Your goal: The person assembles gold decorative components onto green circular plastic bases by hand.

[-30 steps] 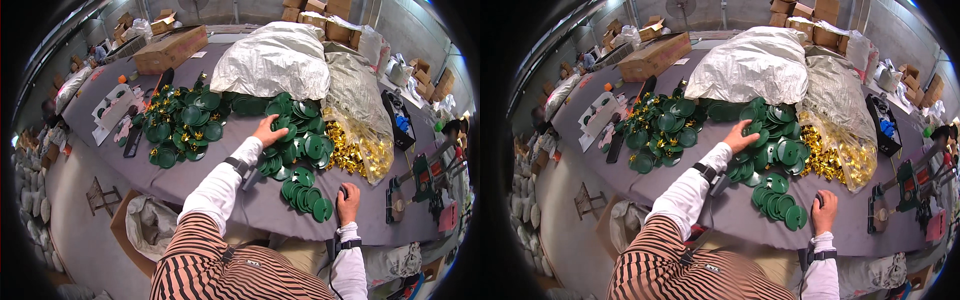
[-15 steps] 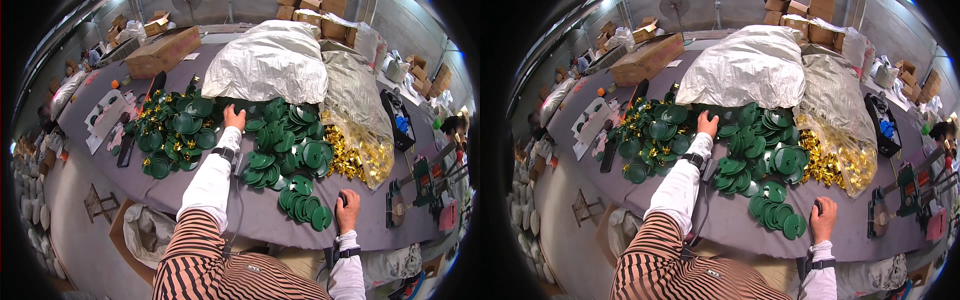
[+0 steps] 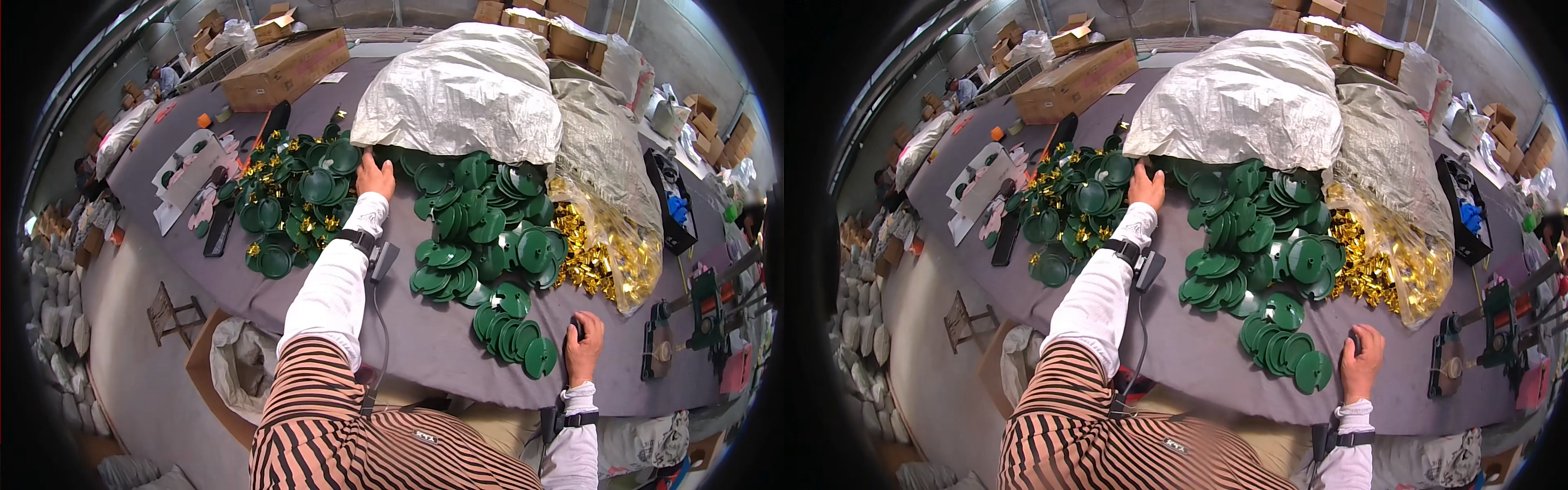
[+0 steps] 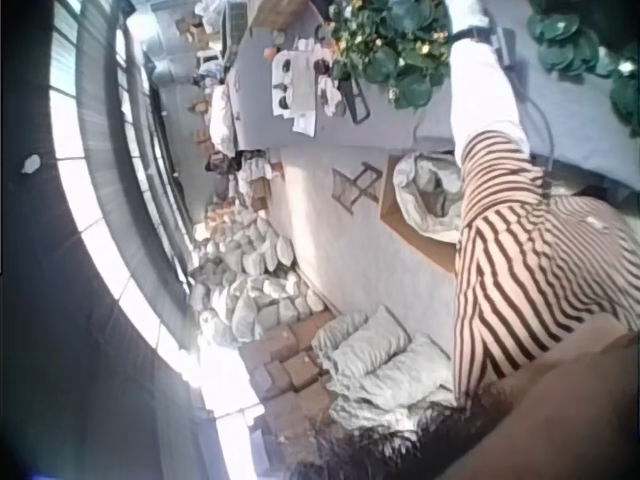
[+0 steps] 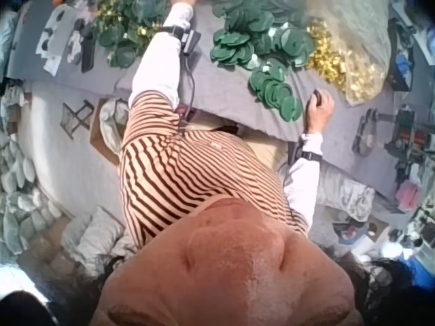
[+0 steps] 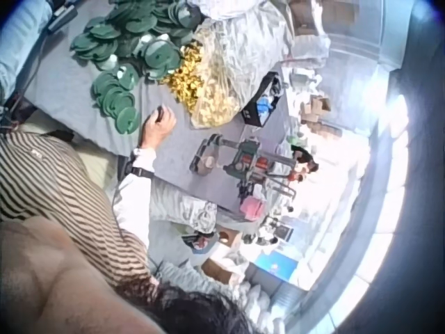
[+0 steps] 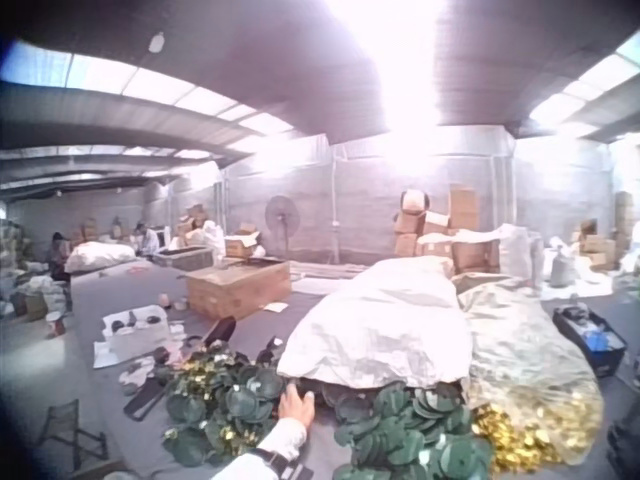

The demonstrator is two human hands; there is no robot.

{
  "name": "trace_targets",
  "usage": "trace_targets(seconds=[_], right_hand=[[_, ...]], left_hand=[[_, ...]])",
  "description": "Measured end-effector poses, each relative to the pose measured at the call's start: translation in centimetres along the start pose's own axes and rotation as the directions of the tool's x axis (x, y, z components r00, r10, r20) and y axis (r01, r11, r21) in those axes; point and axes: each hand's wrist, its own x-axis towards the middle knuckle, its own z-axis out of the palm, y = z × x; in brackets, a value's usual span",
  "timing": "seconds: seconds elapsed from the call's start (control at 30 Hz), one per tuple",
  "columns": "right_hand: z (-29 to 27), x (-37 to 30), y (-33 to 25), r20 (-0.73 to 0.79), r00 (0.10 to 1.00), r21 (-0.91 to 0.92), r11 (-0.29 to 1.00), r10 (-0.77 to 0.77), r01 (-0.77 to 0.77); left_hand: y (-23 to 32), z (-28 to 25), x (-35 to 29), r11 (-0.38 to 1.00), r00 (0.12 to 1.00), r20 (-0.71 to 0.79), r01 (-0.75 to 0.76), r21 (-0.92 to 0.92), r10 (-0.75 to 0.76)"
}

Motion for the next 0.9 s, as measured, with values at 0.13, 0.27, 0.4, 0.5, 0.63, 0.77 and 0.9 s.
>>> trace_targets(seconds=[0.13, 0.27, 0.4, 0.5, 0.63, 0.77, 0.9], right_hand=[[0.1, 0.1, 0.0, -0.002, 1.0, 0.025, 1.0, -0.003, 0.003], [-0.2, -0.1, -0.3, -0.003, 1.0, 0.01, 1.0, -0.001, 0.001], [-0.7, -0.4, -0.9, 0.003, 0.999, -0.001, 0.999, 0.033, -0.033], [-0.7, -0.8, 0.0, -0.009, 1.0, -0.016, 0.999, 0.029, -0.029], [-0.3, -0.5, 0.4, -0.055, 0.998, -0.047, 0.999, -0.014, 0.011], [0.9, 0.4, 0.5, -0.049, 0.998, 0.016, 0.999, -0.028, 0.029], [0.4, 0.1, 0.8, -0.08, 0.996, 0.055, 0.998, 0.043, -0.038]], left_hand=[[-0.4, -2.5, 2.0, 0.997, 0.994, -0.11, 0.019, -0.075, -0.027], [-2.5, -3.1, 6.0, 0.996, 0.974, -0.217, 0.05, -0.074, -0.065], [-7.6, -4.3, 10.8, 0.984, 0.986, -0.013, 0.166, -0.058, -0.167], [-9.6, -4.1, 12.2, 0.989, 0.989, 0.025, 0.145, -0.008, -0.145], [-7.0, -5.2, 11.6, 0.978, 0.971, 0.24, -0.04, 0.204, -0.01], [-6.3, -6.2, 8.9, 0.972, 0.969, 0.222, -0.054, -0.229, 0.106], [3.3, -5.9, -5.7, 0.862, 0.77, 0.558, 0.02, -0.506, 0.31]])
